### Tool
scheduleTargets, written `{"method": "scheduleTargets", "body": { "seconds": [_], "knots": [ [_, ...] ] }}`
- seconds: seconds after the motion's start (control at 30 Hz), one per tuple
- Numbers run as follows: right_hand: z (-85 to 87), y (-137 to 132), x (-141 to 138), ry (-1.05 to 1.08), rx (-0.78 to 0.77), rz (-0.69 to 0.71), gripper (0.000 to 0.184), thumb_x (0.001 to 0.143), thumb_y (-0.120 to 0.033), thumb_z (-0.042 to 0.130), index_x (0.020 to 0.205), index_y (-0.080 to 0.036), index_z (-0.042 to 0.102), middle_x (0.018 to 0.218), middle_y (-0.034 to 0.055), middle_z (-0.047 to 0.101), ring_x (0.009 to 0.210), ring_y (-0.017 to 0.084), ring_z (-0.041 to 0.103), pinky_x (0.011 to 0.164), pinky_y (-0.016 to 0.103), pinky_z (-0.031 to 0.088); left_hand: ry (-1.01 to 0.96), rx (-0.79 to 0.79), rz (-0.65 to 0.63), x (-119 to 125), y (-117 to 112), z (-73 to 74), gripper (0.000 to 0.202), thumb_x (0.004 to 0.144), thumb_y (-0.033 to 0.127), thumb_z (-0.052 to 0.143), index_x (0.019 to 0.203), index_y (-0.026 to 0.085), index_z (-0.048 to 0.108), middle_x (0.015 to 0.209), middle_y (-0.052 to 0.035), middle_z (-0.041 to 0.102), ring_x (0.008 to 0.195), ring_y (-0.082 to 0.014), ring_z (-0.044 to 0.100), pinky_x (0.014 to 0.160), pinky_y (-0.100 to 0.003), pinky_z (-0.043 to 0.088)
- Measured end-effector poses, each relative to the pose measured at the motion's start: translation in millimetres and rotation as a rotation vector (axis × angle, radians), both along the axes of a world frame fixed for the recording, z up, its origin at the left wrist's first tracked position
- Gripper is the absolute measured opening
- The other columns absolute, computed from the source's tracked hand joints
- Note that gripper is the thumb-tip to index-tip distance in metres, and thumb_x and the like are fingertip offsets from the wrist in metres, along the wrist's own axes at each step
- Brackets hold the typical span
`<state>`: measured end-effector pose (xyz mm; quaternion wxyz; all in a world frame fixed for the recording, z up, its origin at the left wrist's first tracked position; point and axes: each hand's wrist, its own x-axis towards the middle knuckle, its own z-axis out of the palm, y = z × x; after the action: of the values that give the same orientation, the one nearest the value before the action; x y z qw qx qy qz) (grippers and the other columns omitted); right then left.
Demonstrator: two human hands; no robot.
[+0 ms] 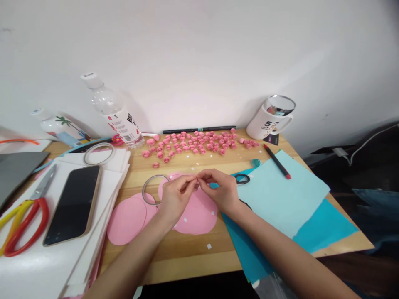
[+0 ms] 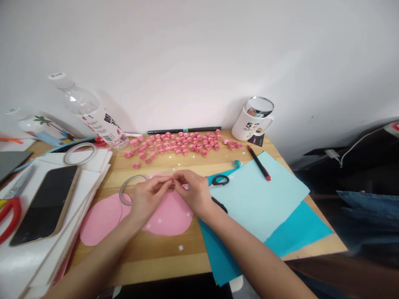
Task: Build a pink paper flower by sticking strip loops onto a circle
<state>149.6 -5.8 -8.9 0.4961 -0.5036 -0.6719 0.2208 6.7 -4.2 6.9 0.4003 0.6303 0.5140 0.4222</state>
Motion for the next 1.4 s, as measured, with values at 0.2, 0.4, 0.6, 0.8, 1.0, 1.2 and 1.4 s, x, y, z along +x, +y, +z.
{"method": "scheduleTargets", "body": {
  "seconds": [0.2,0.4,0.6,0.8,1.0,1.2,1.4],
  "knots": [
    [-2.1,-1,-1,-0.070,0.045,-0.027,0.010,0.075,-0.013,0.052,0.077,-0.019,0.059,0.071,0.0026,0.066,0.061,0.013,0.063,0.059,0.025,0.055,0.125,0.172,0.007,2,0,-7.4,0.013,0.076,0.018,0.058,0.084,0.019,0.068,0.081,-0.0018,0.073,0.069,-0.0151,0.068,0.065,-0.025,0.055],
    [-0.7,-1,-6,0.182,-0.227,-0.043,0.006,0.071,-0.017,0.058,0.077,-0.018,0.057,0.069,0.0025,0.065,0.060,0.014,0.063,0.057,0.026,0.055,0.013,0.078,-0.008,5,0,-10.6,0.015,0.076,0.020,0.059,0.090,0.019,0.065,0.086,-0.0029,0.072,0.075,-0.0161,0.069,0.070,-0.027,0.057],
    [2.4,-2,-7,0.270,-0.236,-0.111,0.008,0.071,-0.021,0.062,0.075,-0.018,0.055,0.066,0.0009,0.063,0.058,0.013,0.061,0.057,0.026,0.053,-0.118,-0.020,0.011,7,0,-11.4,0.031,0.072,0.020,0.062,0.103,0.015,0.058,0.095,-0.0085,0.068,0.075,-0.0164,0.068,0.070,-0.030,0.058],
    [2.0,-7,-11,0.252,-0.167,-0.097,0.006,0.073,-0.020,0.060,0.074,-0.019,0.054,0.066,0.0006,0.063,0.059,0.013,0.061,0.058,0.026,0.054,-0.142,-0.020,0.021,10,-1,-4.8,0.016,0.071,0.018,0.061,0.087,0.016,0.061,0.082,-0.0039,0.066,0.074,-0.0140,0.065,0.069,-0.026,0.055],
    [0.8,-14,-19,0.217,-0.072,-0.113,0.004,0.074,-0.017,0.059,0.074,-0.020,0.055,0.066,-0.0004,0.061,0.059,0.012,0.061,0.056,0.024,0.054,-0.148,-0.083,0.096,13,-3,-0.3,0.006,0.072,0.016,0.057,0.077,0.016,0.061,0.072,-0.0013,0.066,0.067,-0.0124,0.063,0.063,-0.023,0.052],
    [3.5,-15,-21,0.199,0.000,-0.152,0.007,0.073,-0.014,0.059,0.076,-0.020,0.057,0.067,-0.0004,0.061,0.059,0.011,0.060,0.056,0.023,0.053,-0.238,-0.116,0.098,14,-3,-3.3,0.017,0.073,0.018,0.056,0.090,0.017,0.059,0.083,-0.0034,0.067,0.077,-0.0144,0.064,0.069,-0.026,0.051],
    [6.6,-9,-17,0.383,-0.188,-0.224,0.009,0.070,-0.021,0.063,0.075,-0.020,0.056,0.065,-0.0007,0.062,0.058,0.012,0.061,0.055,0.025,0.051,-0.321,-0.138,0.001,13,-2,-9.2,0.031,0.073,0.020,0.061,0.103,0.017,0.055,0.084,-0.0035,0.065,0.081,-0.0142,0.063,0.074,-0.027,0.051]
  ]
}}
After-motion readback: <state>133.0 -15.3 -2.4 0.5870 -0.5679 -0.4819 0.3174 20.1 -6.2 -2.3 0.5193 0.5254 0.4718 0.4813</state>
